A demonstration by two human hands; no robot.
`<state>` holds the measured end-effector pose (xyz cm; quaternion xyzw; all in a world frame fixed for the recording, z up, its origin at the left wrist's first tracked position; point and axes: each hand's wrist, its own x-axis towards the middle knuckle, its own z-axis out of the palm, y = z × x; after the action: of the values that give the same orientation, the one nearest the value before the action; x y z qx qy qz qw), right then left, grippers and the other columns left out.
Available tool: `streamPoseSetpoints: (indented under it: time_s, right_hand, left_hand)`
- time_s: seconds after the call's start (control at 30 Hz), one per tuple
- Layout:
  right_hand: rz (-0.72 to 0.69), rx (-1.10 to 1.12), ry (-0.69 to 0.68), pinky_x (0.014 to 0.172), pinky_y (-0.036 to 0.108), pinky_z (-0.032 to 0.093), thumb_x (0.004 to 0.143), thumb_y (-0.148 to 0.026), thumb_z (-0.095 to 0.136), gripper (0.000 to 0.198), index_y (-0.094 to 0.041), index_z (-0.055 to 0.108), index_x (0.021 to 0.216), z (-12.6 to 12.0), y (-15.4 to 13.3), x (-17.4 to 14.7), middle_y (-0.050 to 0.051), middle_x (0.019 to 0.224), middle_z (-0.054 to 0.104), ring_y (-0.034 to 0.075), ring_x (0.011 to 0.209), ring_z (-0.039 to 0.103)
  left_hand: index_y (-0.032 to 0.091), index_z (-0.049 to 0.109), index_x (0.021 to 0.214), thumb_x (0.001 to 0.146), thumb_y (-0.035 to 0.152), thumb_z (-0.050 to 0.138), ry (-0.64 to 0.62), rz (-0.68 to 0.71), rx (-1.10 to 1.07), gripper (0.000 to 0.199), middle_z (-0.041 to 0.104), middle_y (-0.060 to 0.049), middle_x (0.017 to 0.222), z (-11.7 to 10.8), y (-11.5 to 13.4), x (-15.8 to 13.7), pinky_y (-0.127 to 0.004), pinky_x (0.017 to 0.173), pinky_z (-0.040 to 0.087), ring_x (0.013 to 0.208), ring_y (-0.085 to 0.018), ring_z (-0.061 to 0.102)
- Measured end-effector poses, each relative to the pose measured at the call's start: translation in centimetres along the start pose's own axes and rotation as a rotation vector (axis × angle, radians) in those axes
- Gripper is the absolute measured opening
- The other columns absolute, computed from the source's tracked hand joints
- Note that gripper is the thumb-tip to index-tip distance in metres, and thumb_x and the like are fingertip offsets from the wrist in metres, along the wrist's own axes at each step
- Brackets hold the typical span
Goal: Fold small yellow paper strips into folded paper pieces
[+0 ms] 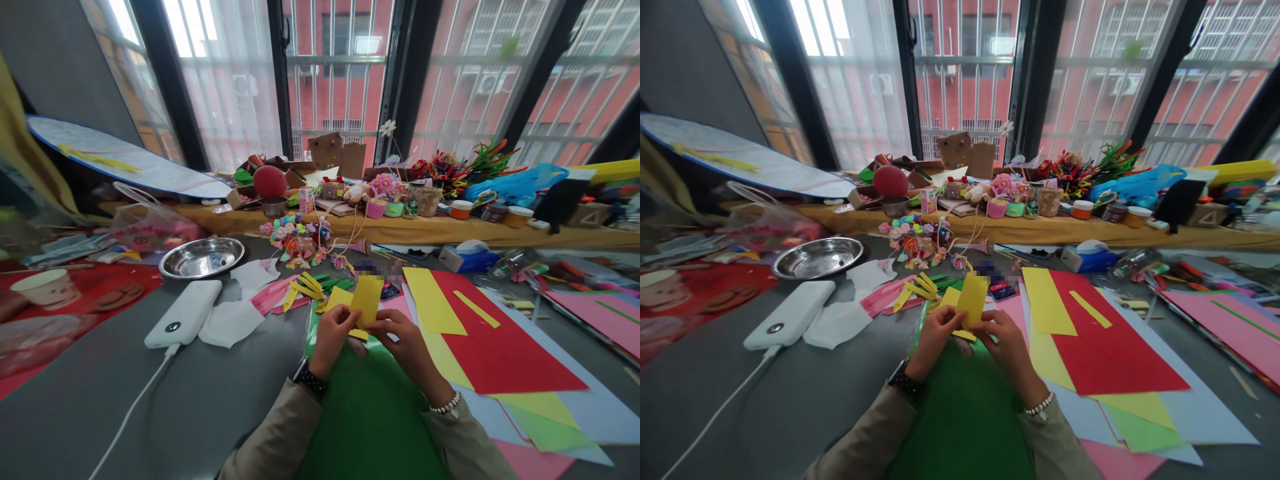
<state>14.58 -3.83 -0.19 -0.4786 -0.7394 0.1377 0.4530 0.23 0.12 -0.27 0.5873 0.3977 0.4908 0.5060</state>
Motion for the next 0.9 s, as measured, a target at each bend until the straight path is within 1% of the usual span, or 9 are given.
streamPoseSetpoints:
  time_s: [0.07,0.17,0.3,0.37,0.47,0.53,0.67,0.77,0.9]
  right_hand:
    - [0.047,0.056,0.009,0.064,0.030,0.046,0.070,-0.029,0.053,0.012,-0.024,0.063,0.075,-0.15,-0.15,0.05,0.005,0.080,0.057,0.018,0.076,0.053]
    - [0.135,0.138,0.066,0.057,0.027,0.046,0.068,-0.034,0.055,0.015,-0.022,0.062,0.073,-0.32,-0.35,0.08,0.005,0.079,0.057,0.018,0.075,0.053]
    - [0.189,0.198,0.072,0.059,0.026,0.045,0.067,-0.035,0.055,0.016,-0.020,0.061,0.070,-0.47,-0.49,0.11,0.004,0.076,0.057,0.017,0.074,0.054]
    - [0.204,0.204,0.064,0.059,0.026,0.044,0.068,-0.035,0.054,0.017,-0.019,0.061,0.070,-0.53,-0.50,0.15,0.004,0.075,0.057,0.017,0.073,0.054]
    - [0.237,0.211,0.086,0.057,0.025,0.044,0.069,-0.036,0.052,0.019,-0.019,0.060,0.070,-0.50,-0.44,0.21,0.004,0.075,0.057,0.017,0.072,0.054]
    - [0.259,0.219,0.099,0.055,0.025,0.044,0.069,-0.037,0.052,0.020,-0.018,0.059,0.070,-0.36,-0.36,0.21,0.004,0.074,0.057,0.017,0.070,0.054]
    - [0.294,0.239,0.130,0.054,0.025,0.044,0.070,-0.038,0.050,0.022,-0.017,0.055,0.069,0.13,-0.23,0.11,0.004,0.071,0.057,0.016,0.066,0.054]
    - [0.332,0.256,0.156,0.055,0.026,0.045,0.070,-0.040,0.049,0.024,-0.017,0.054,0.072,0.40,-0.26,0.00,0.005,0.072,0.057,0.017,0.065,0.054]
    - [0.329,0.268,0.164,0.057,0.026,0.045,0.070,-0.038,0.050,0.022,-0.016,0.054,0.074,0.40,-0.41,-0.06,0.005,0.073,0.058,0.017,0.066,0.055]
  left_hand:
    - [0.013,0.053,0.059,0.061,0.037,0.057,-0.024,0.001,0.002,0.025,0.056,0.001,0.053,0.03,0.03,-0.04,-0.020,0.050,0.042,0.051,-0.011,0.053]
    - [0.013,0.053,0.058,0.061,0.038,0.057,-0.051,-0.015,-0.003,0.026,0.057,0.001,0.051,0.11,0.21,-0.16,-0.020,0.048,0.043,0.050,-0.011,0.054]
    - [0.012,0.054,0.060,0.061,0.037,0.057,-0.063,-0.025,-0.030,0.025,0.058,0.000,0.053,0.22,0.46,-0.30,-0.021,0.049,0.044,0.051,-0.012,0.055]
    - [0.012,0.055,0.063,0.061,0.035,0.058,-0.096,-0.024,-0.043,0.024,0.059,-0.001,0.056,0.25,0.57,-0.35,-0.022,0.053,0.045,0.054,-0.012,0.055]
    - [0.012,0.057,0.068,0.061,0.033,0.059,-0.158,0.005,-0.041,0.022,0.060,-0.002,0.062,0.25,0.63,-0.38,-0.023,0.059,0.045,0.061,-0.013,0.056]
    - [0.012,0.057,0.071,0.061,0.033,0.058,-0.176,0.016,-0.030,0.022,0.060,-0.002,0.065,0.25,0.54,-0.38,-0.024,0.061,0.045,0.063,-0.014,0.056]
    - [0.012,0.057,0.074,0.060,0.033,0.059,-0.194,-0.016,-0.023,0.025,0.061,-0.003,0.065,0.29,0.26,-0.41,-0.024,0.058,0.045,0.063,-0.015,0.057]
    - [0.012,0.056,0.077,0.059,0.033,0.060,-0.209,-0.038,-0.035,0.028,0.061,-0.004,0.066,0.38,0.29,-0.47,-0.024,0.056,0.045,0.063,-0.015,0.058]
    - [0.012,0.055,0.080,0.062,0.035,0.057,-0.207,-0.054,-0.064,0.029,0.061,-0.002,0.068,0.46,0.43,-0.46,-0.023,0.057,0.045,0.065,-0.014,0.057]
